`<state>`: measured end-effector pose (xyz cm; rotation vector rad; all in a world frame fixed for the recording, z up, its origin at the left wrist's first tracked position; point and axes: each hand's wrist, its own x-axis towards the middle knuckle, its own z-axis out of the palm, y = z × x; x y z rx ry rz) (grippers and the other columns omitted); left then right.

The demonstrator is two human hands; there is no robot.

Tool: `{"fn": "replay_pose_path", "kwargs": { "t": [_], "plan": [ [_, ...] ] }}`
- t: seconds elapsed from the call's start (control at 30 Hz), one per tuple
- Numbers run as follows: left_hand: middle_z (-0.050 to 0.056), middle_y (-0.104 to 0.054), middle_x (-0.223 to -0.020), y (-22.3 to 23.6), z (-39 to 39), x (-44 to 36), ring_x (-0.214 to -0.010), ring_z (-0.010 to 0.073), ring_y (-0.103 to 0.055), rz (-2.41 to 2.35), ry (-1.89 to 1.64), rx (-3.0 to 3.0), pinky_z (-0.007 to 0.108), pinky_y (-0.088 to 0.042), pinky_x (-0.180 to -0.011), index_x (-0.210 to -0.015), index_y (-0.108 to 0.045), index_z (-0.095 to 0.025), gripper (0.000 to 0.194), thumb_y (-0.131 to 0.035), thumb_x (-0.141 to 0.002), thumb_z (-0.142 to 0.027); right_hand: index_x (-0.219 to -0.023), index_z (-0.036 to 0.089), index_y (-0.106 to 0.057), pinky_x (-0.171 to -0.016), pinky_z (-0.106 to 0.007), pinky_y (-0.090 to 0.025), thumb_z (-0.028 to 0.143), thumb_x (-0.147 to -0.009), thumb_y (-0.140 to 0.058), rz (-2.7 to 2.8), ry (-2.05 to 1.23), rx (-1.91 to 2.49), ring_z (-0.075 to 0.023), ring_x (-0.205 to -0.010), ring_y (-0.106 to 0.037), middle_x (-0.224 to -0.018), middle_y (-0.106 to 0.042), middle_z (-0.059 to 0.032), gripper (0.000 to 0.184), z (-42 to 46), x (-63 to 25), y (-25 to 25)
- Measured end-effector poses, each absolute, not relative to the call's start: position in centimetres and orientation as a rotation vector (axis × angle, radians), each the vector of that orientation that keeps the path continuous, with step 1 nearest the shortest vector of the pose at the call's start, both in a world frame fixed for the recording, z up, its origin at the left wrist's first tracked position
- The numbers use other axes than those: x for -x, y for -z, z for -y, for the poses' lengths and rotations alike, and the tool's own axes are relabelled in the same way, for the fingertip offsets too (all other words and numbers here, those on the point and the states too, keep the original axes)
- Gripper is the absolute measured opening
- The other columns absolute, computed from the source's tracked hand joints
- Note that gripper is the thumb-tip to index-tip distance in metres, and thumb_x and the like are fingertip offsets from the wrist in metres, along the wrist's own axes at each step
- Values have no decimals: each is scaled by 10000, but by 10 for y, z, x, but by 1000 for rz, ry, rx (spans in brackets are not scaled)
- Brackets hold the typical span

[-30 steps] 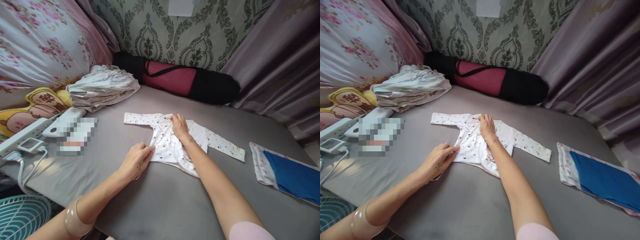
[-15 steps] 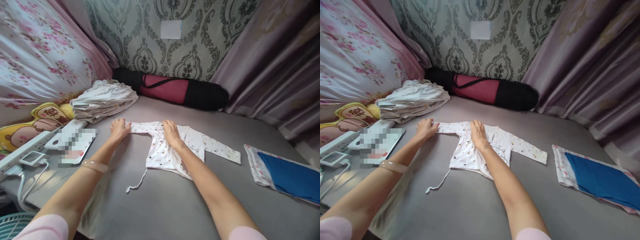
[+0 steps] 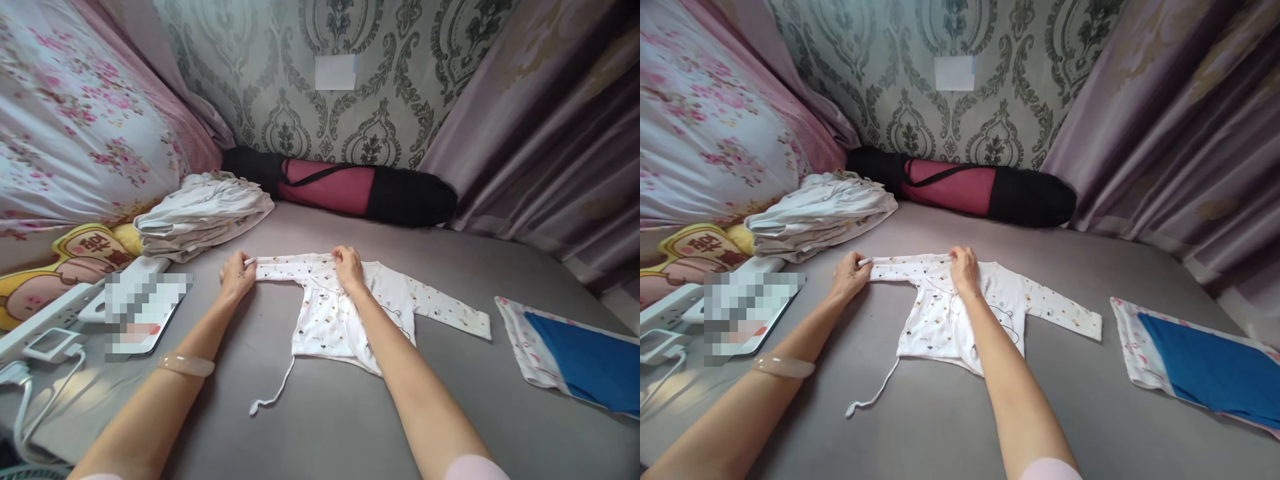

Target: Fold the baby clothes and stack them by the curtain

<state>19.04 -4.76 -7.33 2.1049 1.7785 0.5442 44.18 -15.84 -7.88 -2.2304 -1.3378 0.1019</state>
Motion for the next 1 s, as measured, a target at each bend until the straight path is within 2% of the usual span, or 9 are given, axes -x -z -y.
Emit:
{"fn": "replay_pose_path", "kwargs": {
  "t": [0.13, 0.33, 0.6, 0.77, 0.9, 1.0],
  "plan": [
    [75, -646, -987, 72, 50, -190, -1010, 265, -588, -1795, -574, -2054, 374, -414, -857, -937, -490, -247, 102, -420, -866, -268, -1056, 203, -685, -902, -268, -381, 97, -930, -364, 1428, 2, 2264, -204, -1053, -506, -1097, -596, -88, 360, 162, -440, 84],
    [104, -644, -1075, 72, 57, -192, -1081, 292, -569, -1769, -675, -2104, 410, -396, -909, -1134, -492, -236, 296, -406, -852, -209, -1192, 218, -660, -911, -297, -372, 105, -943, -351, 1544, 39, 2293, -225, -1050, -489, -1142, -579, -100, 413, 166, -437, 80],
    [106, -616, -1018, 70, 60, -188, -1034, 288, -568, -1757, -554, -2199, 405, -417, -876, -912, -657, -229, 271, -403, -828, -186, -1184, 234, -672, -904, -337, -377, 71, -906, -351, 1578, 47, 2362, -247, -1066, -485, -1184, -578, -113, 454, 167, -437, 77],
    [115, -611, -1026, 71, 61, -190, -1046, 294, -558, -1759, -594, -2176, 431, -411, -914, -957, -690, -222, 288, -435, -824, -218, -1323, 191, -569, -1056, -406, -277, 44, -885, -334, 1712, 105, 2244, -260, -1255, -415, -1392, -512, -119, 518, 167, -426, 62],
    [124, -606, -1055, 73, 61, -189, -1066, 299, -546, -1751, -595, -2199, 433, -406, -918, -1003, -692, -212, 302, -435, -844, -223, -1463, 68, -372, -1159, -381, -137, 251, -987, -266, 1846, -168, 2210, -230, -1440, -212, -1550, -316, -135, 520, 165, -406, 61],
    [122, -604, -1065, 75, 59, -187, -1063, 291, -544, -1724, -584, -2224, 410, -409, -909, -1056, -692, -219, 332, -415, -872, -218, -1512, 78, -261, -1177, -424, -45, 409, -1005, -213, 1837, -269, 2261, -245, -1474, -95, -1594, -192, -127, 608, 165, -398, 69]
  ]
}}
